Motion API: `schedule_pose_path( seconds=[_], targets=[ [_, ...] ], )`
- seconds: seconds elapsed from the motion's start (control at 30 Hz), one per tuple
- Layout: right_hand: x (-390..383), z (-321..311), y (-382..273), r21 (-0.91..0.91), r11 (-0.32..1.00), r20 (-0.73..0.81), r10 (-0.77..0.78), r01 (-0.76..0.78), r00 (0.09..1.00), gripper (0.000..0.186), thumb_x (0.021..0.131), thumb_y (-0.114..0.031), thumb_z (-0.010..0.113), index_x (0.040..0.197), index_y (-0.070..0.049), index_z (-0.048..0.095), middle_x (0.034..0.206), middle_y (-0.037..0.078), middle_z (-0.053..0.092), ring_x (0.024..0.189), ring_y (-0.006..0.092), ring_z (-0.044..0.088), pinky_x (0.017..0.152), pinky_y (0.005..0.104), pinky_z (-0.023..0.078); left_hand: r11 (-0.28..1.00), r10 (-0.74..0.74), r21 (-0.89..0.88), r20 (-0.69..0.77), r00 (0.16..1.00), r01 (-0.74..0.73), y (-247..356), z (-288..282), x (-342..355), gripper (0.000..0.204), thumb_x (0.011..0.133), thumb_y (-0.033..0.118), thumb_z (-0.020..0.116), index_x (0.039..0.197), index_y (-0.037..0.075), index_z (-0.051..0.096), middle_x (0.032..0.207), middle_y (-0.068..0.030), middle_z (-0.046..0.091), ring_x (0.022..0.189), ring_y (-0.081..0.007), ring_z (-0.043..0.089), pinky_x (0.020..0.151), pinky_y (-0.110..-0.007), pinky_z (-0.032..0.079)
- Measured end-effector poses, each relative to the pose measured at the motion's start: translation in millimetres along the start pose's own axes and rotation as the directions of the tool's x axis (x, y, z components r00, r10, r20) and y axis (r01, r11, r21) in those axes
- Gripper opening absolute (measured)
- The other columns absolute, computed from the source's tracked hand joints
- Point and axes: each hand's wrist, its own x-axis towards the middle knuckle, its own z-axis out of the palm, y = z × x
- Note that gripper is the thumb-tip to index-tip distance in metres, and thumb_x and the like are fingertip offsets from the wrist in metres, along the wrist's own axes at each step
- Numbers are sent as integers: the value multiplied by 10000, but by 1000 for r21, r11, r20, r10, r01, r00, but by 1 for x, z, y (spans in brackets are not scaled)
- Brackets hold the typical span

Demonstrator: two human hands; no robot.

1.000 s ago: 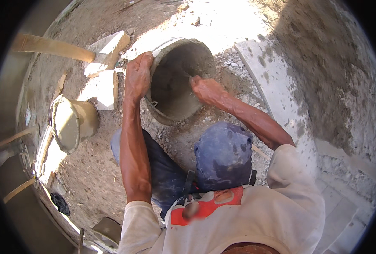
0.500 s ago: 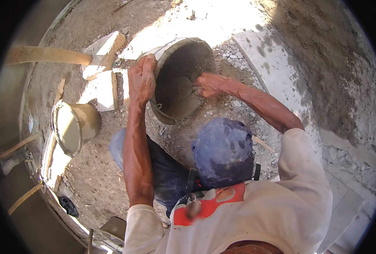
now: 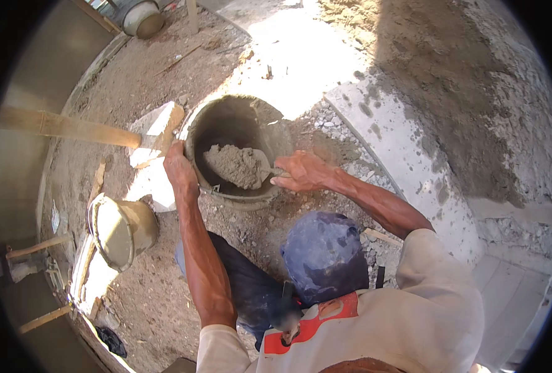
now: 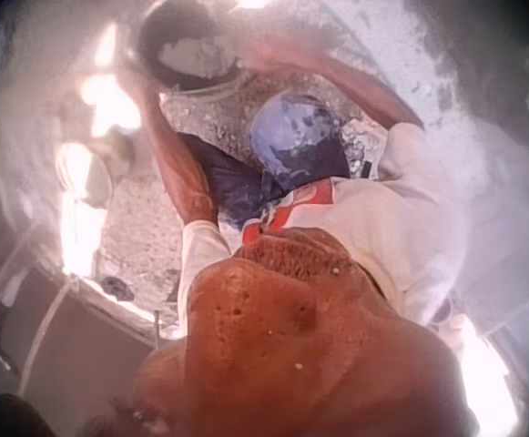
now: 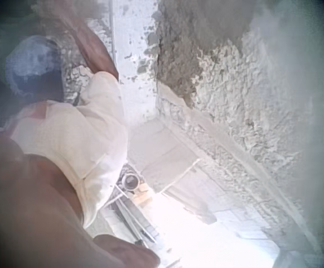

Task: The person applies wet plaster to a wall using a trowel, taking plaster from a bucket and smoothing it onto the surface.

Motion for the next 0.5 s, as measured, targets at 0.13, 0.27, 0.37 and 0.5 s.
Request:
schedule_pose_path(
  seconds=[0.13,0.27,0.37,0.5],
  targets=[
    [-10,-70,-14,-118,990,-91,-91,80,992,367,995,-311,633,1048,52,630,753,251,633,741,404,674,696,518,547,887,-161,-441,-21,987,135,-8,13,13,324,1012,241,466,818,16,593,794,-54,570,729,-171,493,698,-370,444],
    [-6,-157,-67,-128,922,-242,-387,366,890,361,1014,-318,637,997,42,617,646,148,580,587,302,611,567,417,515,893,-204,-417,-40,978,169,-10,1,8,318,1012,251,467,747,77,448,743,11,422,673,-149,372,626,-371,362],
    [-14,-246,-123,315,927,-106,-179,204,978,361,1016,-350,687,953,4,647,625,39,602,493,141,621,477,314,499,959,-61,-282,-69,996,39,-34,-1,15,339,1026,232,445,746,41,428,719,-13,386,699,-165,337,641,-398,322],
    [28,-372,-103,516,791,-149,-295,328,944,259,1027,-209,679,967,41,713,633,62,626,418,125,583,323,278,486,994,45,-94,-75,996,-52,-44,-13,16,359,1040,228,435,755,10,408,708,-36,361,710,-178,323,643,-419,290]
  ],
)
